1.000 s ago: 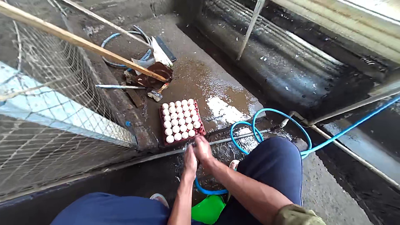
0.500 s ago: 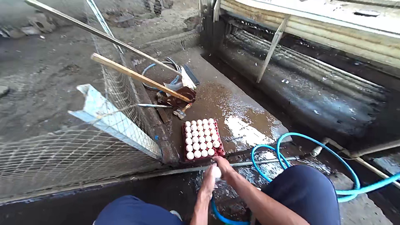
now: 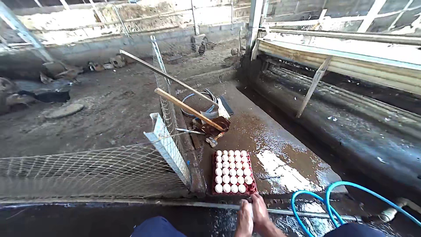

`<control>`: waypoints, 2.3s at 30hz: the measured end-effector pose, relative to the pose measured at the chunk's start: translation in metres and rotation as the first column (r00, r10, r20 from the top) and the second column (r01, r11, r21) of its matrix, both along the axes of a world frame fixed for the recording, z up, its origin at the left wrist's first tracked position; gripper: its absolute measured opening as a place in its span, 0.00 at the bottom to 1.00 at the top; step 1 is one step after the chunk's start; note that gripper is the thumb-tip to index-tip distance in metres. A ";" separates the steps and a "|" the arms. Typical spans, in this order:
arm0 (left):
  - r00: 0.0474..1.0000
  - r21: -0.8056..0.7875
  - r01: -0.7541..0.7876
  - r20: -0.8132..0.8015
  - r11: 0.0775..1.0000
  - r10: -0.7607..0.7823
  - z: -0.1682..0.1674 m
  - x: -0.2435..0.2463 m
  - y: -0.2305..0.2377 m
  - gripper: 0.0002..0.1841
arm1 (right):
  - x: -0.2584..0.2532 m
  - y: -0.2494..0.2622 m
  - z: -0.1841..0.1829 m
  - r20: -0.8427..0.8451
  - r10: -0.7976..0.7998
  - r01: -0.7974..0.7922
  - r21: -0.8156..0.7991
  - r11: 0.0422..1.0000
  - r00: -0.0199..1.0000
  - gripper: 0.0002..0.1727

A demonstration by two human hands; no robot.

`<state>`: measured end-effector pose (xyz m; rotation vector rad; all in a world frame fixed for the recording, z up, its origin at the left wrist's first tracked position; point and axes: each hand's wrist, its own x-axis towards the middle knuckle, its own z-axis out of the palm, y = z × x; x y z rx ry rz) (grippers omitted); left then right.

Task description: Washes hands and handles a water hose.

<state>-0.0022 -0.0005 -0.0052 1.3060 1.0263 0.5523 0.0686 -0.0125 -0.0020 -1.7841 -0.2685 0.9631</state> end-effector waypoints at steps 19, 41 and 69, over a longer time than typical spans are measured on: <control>0.998 -0.060 -0.001 -0.055 0.998 -0.003 -0.002 -0.006 -0.003 0.26 | -0.012 -0.013 0.004 0.060 0.040 -0.042 0.029 0.999 0.997 0.26; 0.998 -0.118 -0.050 -0.051 0.992 0.045 0.000 -0.006 0.001 0.26 | -0.011 -0.008 0.011 0.038 0.010 -0.010 0.001 1.000 0.999 0.23; 0.984 -0.252 -0.073 0.142 0.965 0.112 -0.003 -0.013 0.012 0.22 | 0.013 0.002 0.013 -0.012 0.032 -0.032 0.055 0.998 0.999 0.21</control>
